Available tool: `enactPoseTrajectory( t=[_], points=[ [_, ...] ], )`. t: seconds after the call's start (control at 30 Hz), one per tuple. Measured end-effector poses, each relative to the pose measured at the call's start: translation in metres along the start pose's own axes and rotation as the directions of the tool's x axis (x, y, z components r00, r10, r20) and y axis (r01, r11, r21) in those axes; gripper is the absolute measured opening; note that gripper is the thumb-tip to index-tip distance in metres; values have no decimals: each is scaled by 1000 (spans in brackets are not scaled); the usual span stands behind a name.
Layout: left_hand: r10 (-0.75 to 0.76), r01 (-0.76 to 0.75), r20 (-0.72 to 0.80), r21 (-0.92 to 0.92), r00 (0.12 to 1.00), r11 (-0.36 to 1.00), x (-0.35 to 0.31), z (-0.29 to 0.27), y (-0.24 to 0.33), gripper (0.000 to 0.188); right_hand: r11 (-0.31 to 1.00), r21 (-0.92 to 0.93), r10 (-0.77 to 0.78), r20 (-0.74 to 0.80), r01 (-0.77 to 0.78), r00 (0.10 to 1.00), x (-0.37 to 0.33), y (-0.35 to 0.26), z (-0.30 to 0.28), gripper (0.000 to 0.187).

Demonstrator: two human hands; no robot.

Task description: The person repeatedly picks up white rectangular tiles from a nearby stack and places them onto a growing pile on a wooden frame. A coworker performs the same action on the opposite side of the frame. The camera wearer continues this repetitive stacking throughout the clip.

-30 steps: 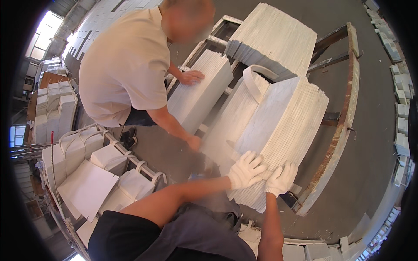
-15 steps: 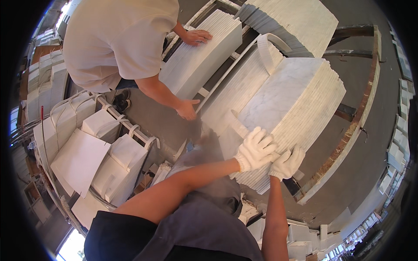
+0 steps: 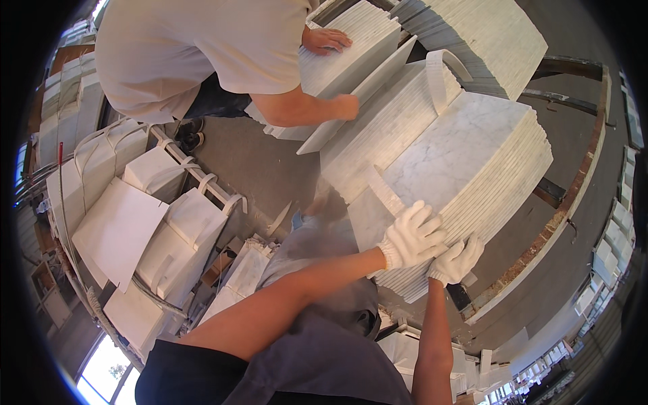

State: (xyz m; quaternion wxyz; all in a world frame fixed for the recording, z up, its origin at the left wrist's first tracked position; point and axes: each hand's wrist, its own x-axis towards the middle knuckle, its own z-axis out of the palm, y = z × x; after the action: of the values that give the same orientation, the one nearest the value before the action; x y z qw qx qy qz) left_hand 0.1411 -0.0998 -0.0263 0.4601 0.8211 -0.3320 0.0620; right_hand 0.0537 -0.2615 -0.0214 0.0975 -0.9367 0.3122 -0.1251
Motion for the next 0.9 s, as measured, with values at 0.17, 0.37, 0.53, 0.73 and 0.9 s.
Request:
enactPoseTrajectory(
  t=[0.17, 0.37, 0.53, 0.73, 0.9],
  points=[
    [-31, 30, 45, 4, 999, 1000, -2, 2, 0, 31, 999, -25, -31, -38, 30, 999, 0, -6, -1, 45],
    [-60, 58, 82, 16, 995, 998, -9, 6, 0, 32, 1000, 5, -4, -14, 4, 1000, 1, -7, -2, 46],
    [-74, 70, 112, 39, 991, 997, -13, 9, 0, 35, 1000, -5, -28, -48, 28, 998, -1, -2, 2, 46],
    [-65, 58, 127, 57, 990, 997, -15, 11, -1, 36, 1000, 10, -23, -36, 24, 999, -1, 4, 4, 48],
    [-64, 60, 108, 39, 992, 997, -15, 12, -1, 36, 998, 57, -22, -17, 23, 1000, 1, 5, 2, 48]
  ],
)
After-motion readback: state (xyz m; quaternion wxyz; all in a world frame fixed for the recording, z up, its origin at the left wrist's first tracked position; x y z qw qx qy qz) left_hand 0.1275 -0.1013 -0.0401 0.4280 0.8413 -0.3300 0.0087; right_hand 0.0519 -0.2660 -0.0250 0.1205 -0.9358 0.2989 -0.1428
